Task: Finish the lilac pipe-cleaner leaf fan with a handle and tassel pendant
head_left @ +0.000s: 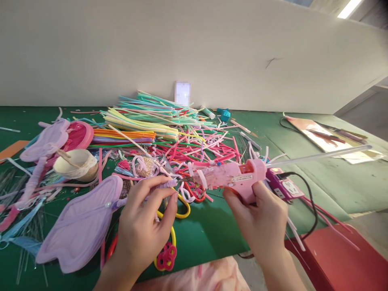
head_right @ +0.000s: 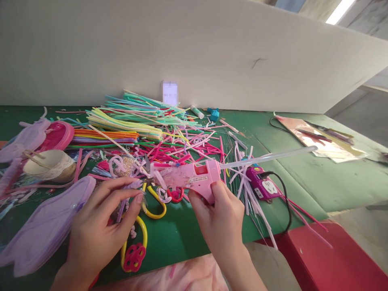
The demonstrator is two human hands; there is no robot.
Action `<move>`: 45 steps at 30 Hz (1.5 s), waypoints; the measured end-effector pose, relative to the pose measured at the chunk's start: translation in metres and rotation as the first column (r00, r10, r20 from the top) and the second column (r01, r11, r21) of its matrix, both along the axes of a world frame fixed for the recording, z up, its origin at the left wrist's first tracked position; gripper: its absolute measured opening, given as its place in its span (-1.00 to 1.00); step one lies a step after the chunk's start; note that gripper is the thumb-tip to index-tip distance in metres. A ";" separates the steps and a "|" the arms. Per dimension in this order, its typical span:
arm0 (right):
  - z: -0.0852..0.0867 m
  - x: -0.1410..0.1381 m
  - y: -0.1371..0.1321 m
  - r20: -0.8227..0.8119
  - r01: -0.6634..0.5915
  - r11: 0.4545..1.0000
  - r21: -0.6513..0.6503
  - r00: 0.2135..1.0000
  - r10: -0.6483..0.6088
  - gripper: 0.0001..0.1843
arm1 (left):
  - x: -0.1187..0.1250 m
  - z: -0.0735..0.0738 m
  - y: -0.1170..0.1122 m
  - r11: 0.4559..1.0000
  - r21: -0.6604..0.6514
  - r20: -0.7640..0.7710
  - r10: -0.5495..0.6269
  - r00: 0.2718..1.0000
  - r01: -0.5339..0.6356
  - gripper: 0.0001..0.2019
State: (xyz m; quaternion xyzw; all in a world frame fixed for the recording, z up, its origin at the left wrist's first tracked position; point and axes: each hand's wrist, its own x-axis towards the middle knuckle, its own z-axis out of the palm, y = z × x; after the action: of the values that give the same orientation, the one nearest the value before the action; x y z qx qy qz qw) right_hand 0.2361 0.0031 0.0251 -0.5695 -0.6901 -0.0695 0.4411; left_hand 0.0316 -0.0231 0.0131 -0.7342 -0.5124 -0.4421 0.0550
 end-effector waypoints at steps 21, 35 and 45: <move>0.000 -0.002 -0.001 -0.019 0.010 1.000 -0.024 1.000 -0.011 -0.57 | 0.000 0.000 -0.001 1.000 -0.009 -0.002 0.003 1.000 -0.003 -0.92; 0.004 -0.003 -0.005 -0.029 0.018 0.997 -0.078 0.999 -0.021 -0.56 | 0.000 0.000 -0.001 1.000 0.002 0.006 0.009 1.000 -0.009 -0.90; 0.004 -0.004 -0.002 -0.041 0.043 0.995 -0.094 0.998 -0.047 -0.57 | 0.000 0.002 -0.002 1.000 -0.007 -0.003 0.001 1.000 -0.001 -0.89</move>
State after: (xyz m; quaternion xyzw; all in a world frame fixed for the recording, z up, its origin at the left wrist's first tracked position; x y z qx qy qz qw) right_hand 0.2322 0.0010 0.0289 -0.6063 -0.6700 -0.0350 0.4270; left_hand 0.0316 -0.0251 0.0152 -0.7348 -0.5142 -0.4391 0.0532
